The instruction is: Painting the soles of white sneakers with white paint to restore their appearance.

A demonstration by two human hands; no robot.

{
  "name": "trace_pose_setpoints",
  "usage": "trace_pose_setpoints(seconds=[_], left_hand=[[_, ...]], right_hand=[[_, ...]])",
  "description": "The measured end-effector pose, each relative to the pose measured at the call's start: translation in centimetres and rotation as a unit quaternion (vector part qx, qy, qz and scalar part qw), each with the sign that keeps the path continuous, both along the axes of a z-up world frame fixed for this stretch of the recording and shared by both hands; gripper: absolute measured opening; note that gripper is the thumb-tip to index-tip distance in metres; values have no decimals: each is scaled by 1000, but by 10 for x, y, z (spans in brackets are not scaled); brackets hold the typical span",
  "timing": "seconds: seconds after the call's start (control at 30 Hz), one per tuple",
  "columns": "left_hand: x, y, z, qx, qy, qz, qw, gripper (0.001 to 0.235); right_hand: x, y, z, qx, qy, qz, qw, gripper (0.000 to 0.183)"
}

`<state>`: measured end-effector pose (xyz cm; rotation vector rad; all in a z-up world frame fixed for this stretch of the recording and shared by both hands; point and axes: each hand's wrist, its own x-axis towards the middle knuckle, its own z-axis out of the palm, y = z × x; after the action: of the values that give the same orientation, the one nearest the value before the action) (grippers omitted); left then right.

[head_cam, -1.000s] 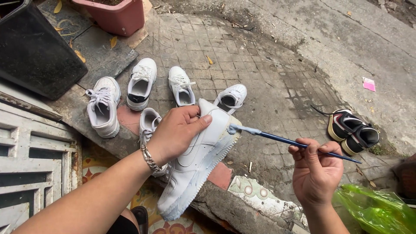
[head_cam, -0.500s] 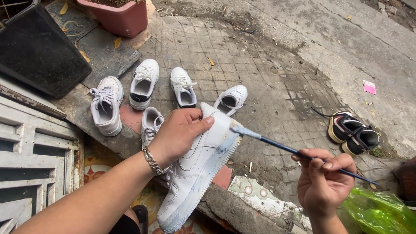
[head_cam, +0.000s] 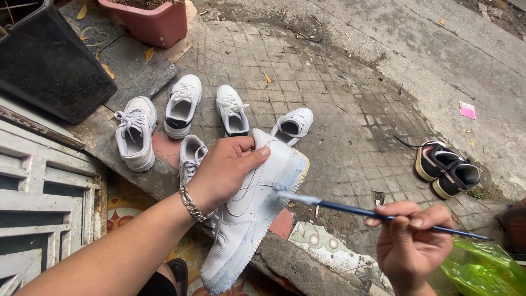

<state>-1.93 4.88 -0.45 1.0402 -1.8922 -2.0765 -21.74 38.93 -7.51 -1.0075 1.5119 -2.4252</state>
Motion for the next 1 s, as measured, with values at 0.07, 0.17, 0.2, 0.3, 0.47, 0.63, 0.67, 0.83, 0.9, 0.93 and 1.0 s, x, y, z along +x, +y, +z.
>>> trace_pose_setpoints(seconds=[0.07,0.17,0.2,0.3,0.47,0.63,0.67,0.83,0.9,0.93,1.0], left_hand=[[0,0,0,-1,-5,3,1000,29],[2,2,-2,-17,8,-16,1000,29],[2,3,0,4,25,-10,1000,29],[3,4,3,38,50,-7,998,31],[5,-1,-1,-28,19,-11,999,25],[8,0,-7,-16,74,-16,997,23],[8,1,-6,-15,74,-16,997,23],[9,1,3,14,52,-12,998,26],[10,0,1,12,65,-16,998,25],[11,0,0,9,78,-21,997,24],[12,1,1,-8,74,-29,997,24]], right_hand=[[6,-3,1,10,10,29,999,24],[1,-8,0,5,-24,5,1000,22],[-6,-6,-2,13,-65,-38,997,24],[-16,-7,1,27,-123,-104,987,24],[-6,1,8,-7,-107,-24,994,17],[-10,-5,8,21,-123,-98,987,21],[-14,-4,8,21,-123,-99,987,21],[-9,4,18,14,-84,-78,993,18],[-5,3,17,20,-74,-67,995,20],[-2,2,16,25,-65,-57,996,22],[-11,-2,14,20,-91,-81,992,22]])
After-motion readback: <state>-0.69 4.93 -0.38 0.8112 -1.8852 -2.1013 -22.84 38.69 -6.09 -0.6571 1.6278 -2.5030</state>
